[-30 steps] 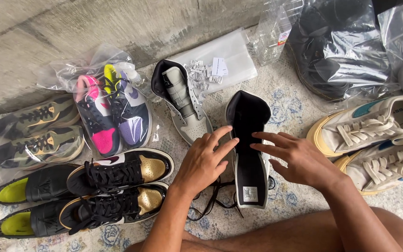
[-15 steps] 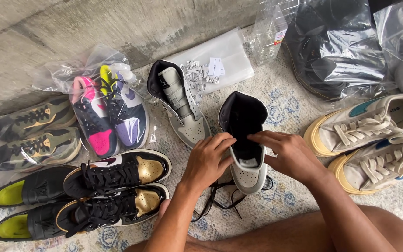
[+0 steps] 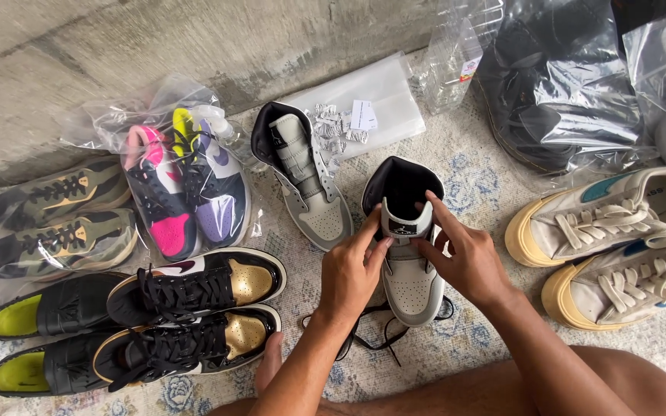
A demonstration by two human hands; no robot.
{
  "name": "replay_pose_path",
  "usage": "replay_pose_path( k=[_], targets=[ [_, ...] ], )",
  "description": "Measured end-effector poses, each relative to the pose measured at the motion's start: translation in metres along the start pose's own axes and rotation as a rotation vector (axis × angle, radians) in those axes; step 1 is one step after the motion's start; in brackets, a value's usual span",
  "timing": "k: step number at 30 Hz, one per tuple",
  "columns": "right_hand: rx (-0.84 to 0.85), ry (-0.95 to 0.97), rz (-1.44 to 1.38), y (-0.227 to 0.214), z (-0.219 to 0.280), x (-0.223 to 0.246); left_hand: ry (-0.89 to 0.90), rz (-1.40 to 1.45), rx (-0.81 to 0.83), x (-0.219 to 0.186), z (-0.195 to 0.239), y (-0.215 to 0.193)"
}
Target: The person holds a white high-top sneaker, opens the tongue to show the interior, and then threads a black shoelace through the eyelets. They continue to lace the shoe by hand, pulling the laces tight and arranging them.
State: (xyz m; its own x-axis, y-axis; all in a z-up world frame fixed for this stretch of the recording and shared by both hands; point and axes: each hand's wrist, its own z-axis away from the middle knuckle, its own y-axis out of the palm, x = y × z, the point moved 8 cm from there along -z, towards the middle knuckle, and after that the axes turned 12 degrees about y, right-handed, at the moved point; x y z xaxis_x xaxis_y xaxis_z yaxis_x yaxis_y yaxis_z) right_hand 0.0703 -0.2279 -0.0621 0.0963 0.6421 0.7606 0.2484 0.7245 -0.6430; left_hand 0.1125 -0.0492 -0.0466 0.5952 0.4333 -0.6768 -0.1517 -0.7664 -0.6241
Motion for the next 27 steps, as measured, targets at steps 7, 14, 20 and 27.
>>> replay_pose_path(
  k=[7,14,20,27],
  targets=[
    [-0.083,-0.12,0.151,0.005,0.002,0.007,-0.024,-0.035,0.001,0.002,0.001,0.001],
    [-0.049,-0.229,0.065,0.001,0.004,0.034,0.072,-0.015,-0.117,-0.01,0.004,0.0],
    [-0.314,-0.202,-0.083,-0.016,0.005,0.003,-0.016,0.083,-0.309,0.001,0.007,-0.011],
    [-0.131,0.231,-0.51,-0.019,-0.009,-0.007,-0.485,0.625,-0.082,0.003,-0.003,-0.002]
  ],
)
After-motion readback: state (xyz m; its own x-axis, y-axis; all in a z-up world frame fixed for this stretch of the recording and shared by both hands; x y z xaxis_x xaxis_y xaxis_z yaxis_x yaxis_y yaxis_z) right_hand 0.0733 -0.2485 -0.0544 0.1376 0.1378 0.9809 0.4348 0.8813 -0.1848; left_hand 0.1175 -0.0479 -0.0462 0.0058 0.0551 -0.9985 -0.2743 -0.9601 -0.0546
